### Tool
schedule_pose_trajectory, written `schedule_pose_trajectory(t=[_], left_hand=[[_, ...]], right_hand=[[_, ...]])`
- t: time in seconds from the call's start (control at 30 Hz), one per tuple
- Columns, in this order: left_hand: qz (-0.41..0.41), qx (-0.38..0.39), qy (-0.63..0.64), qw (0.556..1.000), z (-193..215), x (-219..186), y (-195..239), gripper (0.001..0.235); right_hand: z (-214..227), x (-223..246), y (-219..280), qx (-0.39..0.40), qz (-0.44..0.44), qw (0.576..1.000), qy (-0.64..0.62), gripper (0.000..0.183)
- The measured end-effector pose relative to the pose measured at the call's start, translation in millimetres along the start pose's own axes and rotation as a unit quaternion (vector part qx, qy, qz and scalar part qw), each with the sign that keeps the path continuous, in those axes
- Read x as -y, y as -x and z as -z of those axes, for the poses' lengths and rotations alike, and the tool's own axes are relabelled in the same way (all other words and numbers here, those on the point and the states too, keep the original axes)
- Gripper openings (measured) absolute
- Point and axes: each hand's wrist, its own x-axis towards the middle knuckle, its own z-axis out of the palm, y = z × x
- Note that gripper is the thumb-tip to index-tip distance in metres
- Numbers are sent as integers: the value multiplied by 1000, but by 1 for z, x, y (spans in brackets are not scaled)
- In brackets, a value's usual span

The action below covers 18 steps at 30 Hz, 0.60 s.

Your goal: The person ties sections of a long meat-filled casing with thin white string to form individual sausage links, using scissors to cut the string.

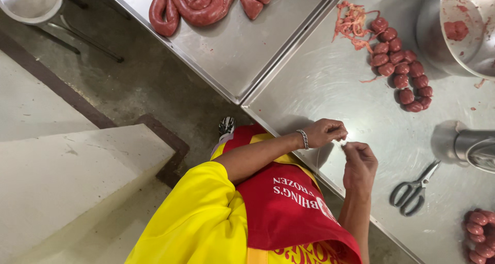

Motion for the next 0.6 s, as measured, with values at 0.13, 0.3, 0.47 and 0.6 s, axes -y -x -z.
schedule_pose_trajectory(t=[0.13,0.3,0.47,0.6], left_hand=[[28,-39,-85,995,18,-6,3,22],[-19,73,-195,978,31,-22,4,22],[-51,208,-256,943,42,-33,14,22],[-75,67,-267,958,106,-59,3,16]], right_hand=[[-7,-3,-1,28,1,947,-321,18],[-37,9,-4,7,-23,978,-208,69],[-64,32,-6,-112,-25,973,-199,57],[-58,28,11,-282,-10,959,2,63]])
